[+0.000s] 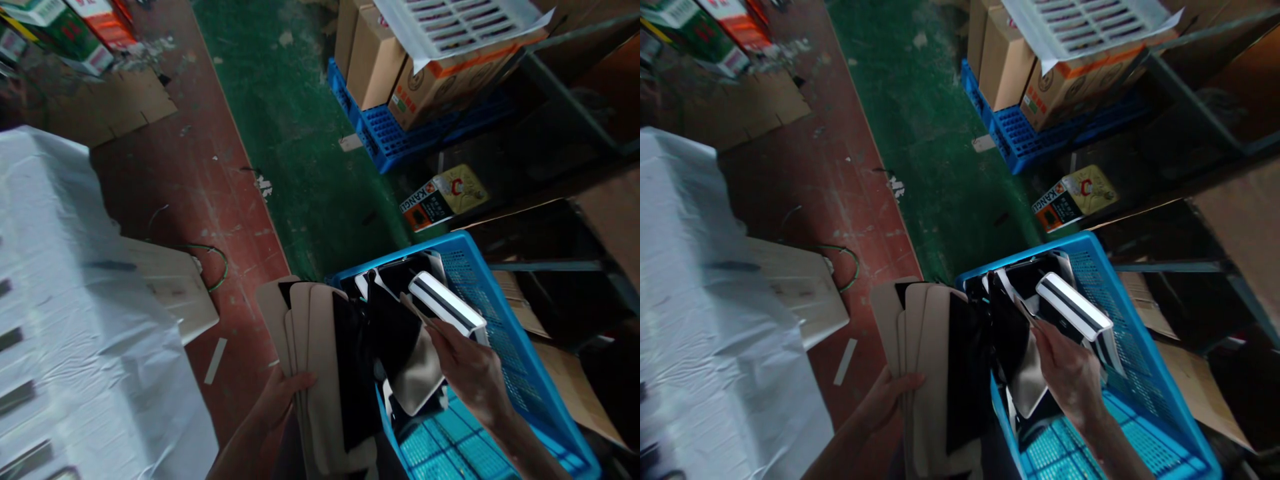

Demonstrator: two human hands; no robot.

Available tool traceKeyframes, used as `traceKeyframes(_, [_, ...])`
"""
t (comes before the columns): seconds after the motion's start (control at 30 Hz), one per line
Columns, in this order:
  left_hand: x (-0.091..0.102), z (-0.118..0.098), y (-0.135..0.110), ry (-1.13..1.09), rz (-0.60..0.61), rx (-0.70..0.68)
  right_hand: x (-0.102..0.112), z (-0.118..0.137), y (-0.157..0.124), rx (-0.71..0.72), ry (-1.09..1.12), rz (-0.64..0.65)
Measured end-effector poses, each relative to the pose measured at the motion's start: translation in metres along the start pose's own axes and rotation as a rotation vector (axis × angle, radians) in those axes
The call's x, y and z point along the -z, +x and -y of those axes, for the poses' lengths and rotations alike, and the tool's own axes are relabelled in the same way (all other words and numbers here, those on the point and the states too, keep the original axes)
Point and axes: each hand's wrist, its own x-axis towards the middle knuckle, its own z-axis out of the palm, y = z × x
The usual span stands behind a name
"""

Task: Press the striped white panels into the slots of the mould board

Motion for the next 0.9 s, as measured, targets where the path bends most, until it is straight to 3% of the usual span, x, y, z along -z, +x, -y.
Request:
traceKeyframes(0.13, [-0.003, -0.001, -0.001, 0.009, -0.008, 0.006, 0.010, 0.017, 0.006, 0.041, 0.147, 0.003])
traceKeyframes(0.27, [-0.010, -0.002, -0.002, 0.015, -0.053, 0.014, 0.014, 0.024, 0.011, -0.050, 0.202, 0.071])
traceKeyframes(0.6, [-0.013, 0.013, -0.003, 0.125, -0.055, -0.042, 0.023, -0.014, 0.009, -0.244, 0.228, 0.258])
traceKeyframes(0.7, [-0.013, 0.017, -0.001, 0.187, -0.023, -0.065, 0.031, -0.018, 0.025, -0.331, 0.285, 0.392])
traceKeyframes(0.8, [-0.015, 0.019, 0.000, 0.235, 0.010, -0.062, 0.019, -0.001, 0.046, -0.629, 0.597, 0.601])
traceKeyframes(0.87, [-0.018, 0.020, 0.000, 0.268, 0.007, -0.060, -0.007, 0.025, 0.048, -0.900, 1.034, 0.670])
traceKeyframes(0.9, [-0.019, 0.021, 0.000, 0.282, 0.011, -0.060, -0.025, 0.042, 0.043, -0.971, 1.243, 0.642])
